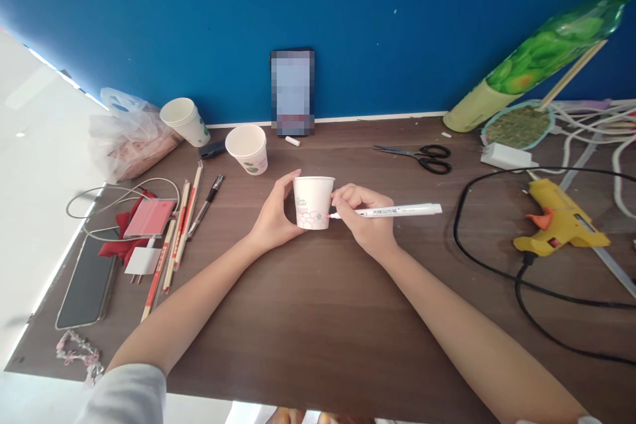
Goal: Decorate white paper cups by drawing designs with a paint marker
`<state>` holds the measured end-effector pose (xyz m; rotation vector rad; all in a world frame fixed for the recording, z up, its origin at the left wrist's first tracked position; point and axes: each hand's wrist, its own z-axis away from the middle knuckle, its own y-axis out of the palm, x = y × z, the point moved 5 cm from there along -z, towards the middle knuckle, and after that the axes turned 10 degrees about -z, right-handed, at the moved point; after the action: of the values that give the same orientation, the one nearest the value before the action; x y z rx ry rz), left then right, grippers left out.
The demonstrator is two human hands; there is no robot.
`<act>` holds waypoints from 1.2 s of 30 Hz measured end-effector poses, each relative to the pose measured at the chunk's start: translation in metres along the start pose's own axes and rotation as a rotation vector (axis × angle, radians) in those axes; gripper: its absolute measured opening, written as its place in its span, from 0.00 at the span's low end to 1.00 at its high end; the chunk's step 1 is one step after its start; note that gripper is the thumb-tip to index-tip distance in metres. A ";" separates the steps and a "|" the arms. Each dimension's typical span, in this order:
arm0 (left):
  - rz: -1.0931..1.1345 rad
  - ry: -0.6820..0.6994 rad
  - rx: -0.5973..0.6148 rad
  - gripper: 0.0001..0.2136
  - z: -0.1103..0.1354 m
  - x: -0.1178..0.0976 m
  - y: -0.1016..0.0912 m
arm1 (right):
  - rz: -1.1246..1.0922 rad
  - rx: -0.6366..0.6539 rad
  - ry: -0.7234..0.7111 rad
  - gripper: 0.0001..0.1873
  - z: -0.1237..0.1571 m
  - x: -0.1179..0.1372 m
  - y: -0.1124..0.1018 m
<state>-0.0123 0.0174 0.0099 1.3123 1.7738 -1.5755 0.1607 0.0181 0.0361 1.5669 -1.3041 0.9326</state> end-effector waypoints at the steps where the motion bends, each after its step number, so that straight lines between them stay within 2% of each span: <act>1: 0.007 0.004 0.003 0.44 0.000 -0.001 0.000 | -0.038 -0.016 0.009 0.20 -0.001 -0.001 -0.001; 5: 0.023 0.079 0.004 0.44 0.001 -0.005 0.002 | -0.211 -0.100 0.043 0.20 -0.005 -0.005 -0.007; 8: -0.015 0.136 -0.013 0.44 0.002 -0.005 0.002 | -0.271 -0.104 0.065 0.20 -0.008 -0.003 -0.007; 11: -0.063 0.179 0.003 0.46 0.002 -0.007 0.001 | -0.267 -0.066 0.136 0.27 -0.007 -0.004 -0.003; 14: -0.133 0.195 0.020 0.43 0.001 -0.009 0.000 | -0.242 -0.033 0.229 0.36 -0.002 -0.008 0.000; 16: -0.134 0.153 0.014 0.42 0.001 -0.009 -0.001 | -0.224 -0.012 0.239 0.34 0.000 -0.007 0.000; 18: -0.100 0.081 0.002 0.42 0.001 -0.007 -0.002 | -0.184 0.016 0.226 0.26 0.001 -0.004 0.001; 20: -0.078 0.018 -0.001 0.43 0.002 -0.005 -0.001 | -0.126 0.034 0.192 0.22 0.001 0.001 0.002; 25: -0.079 -0.013 -0.017 0.44 0.003 -0.003 -0.001 | 0.002 0.027 0.089 0.24 0.000 0.014 0.005; 36: -0.081 0.004 -0.017 0.44 0.003 -0.003 0.000 | 0.156 0.031 0.040 0.20 0.004 0.014 0.009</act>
<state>-0.0116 0.0140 0.0116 1.2505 1.8600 -1.5975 0.1544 0.0092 0.0496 1.4783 -1.4048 1.0793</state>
